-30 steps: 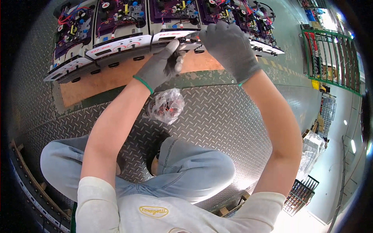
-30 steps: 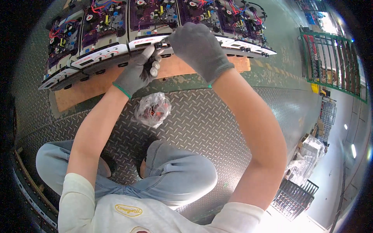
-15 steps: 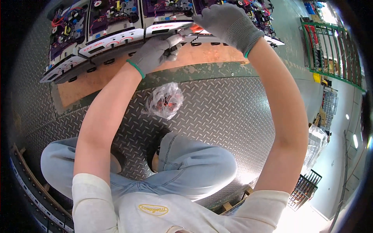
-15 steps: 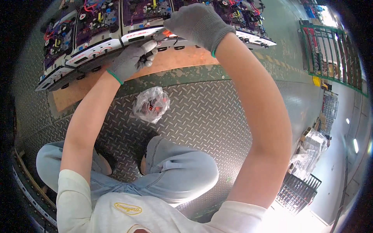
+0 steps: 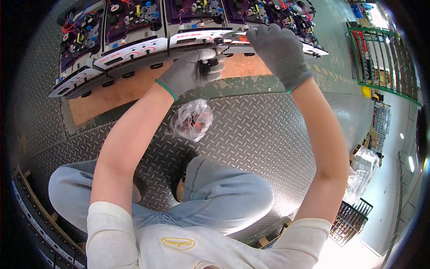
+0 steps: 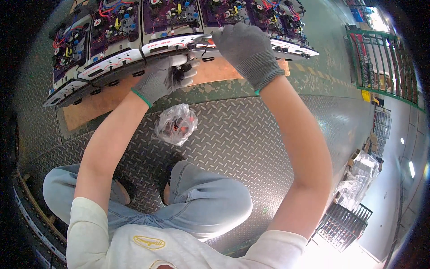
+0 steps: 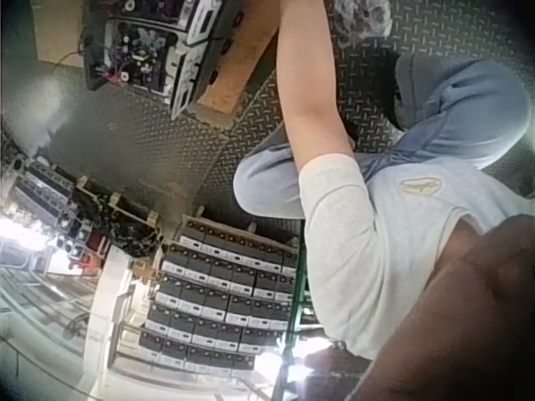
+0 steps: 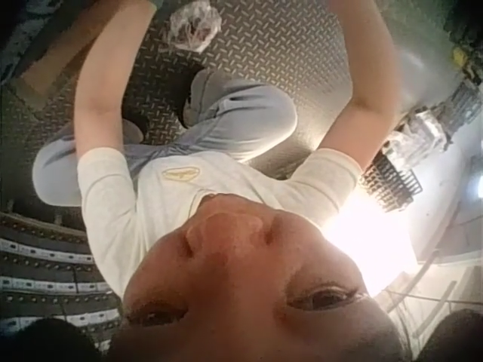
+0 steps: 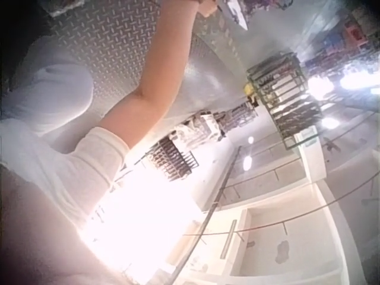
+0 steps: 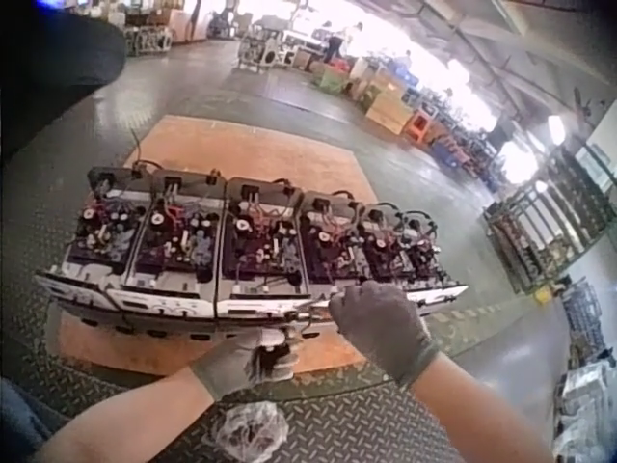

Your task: Assembling and wiring electronic components on a pallet in a warehouse setting.

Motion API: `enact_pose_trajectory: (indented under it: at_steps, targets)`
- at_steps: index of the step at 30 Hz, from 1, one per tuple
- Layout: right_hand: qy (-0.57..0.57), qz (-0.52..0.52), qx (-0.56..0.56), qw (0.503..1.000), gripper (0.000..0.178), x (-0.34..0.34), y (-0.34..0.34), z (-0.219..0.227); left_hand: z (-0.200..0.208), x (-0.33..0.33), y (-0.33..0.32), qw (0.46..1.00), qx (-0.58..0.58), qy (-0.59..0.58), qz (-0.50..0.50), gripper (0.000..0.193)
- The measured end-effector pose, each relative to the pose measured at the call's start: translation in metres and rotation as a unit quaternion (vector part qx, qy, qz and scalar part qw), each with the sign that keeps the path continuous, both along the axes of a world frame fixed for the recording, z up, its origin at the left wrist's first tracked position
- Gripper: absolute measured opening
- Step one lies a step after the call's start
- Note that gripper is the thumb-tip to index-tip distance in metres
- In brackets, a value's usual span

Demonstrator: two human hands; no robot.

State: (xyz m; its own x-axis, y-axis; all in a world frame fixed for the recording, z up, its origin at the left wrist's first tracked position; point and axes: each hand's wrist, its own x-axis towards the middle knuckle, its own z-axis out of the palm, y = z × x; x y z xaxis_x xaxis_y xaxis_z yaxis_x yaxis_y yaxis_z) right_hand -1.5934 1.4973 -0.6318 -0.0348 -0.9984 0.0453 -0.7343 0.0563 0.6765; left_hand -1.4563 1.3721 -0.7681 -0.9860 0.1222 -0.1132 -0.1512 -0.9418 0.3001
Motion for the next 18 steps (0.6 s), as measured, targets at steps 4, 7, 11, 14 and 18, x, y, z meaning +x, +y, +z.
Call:
enact_pose_trajectory:
  at_steps: [4,7,11,14,18]
  targets:
    - [-0.015,0.009,-0.016,1.0,0.008,0.001,0.001,-0.004,0.002,-0.001,0.004,0.997,-0.069,-0.013,0.017,0.019]
    - [-0.018,-0.014,-0.013,1.0,0.008,0.002,-0.001,-0.007,-0.004,-0.01,0.0,0.998,-0.059,-0.016,-0.021,0.022]
    - [0.011,0.002,0.003,1.0,0.012,0.001,-0.003,-0.006,-0.002,-0.008,0.002,0.998,0.01,-0.052,0.03,0.026]
    - [0.023,0.044,0.023,0.999,0.016,-0.003,-0.008,-0.005,0.004,-0.012,0.006,0.999,0.005,-0.024,0.027,0.034]
    - [-0.024,0.048,0.08,0.995,0.016,-0.011,-0.016,-0.001,0.007,-0.016,0.009,0.98,-0.13,-0.097,0.115,0.029]
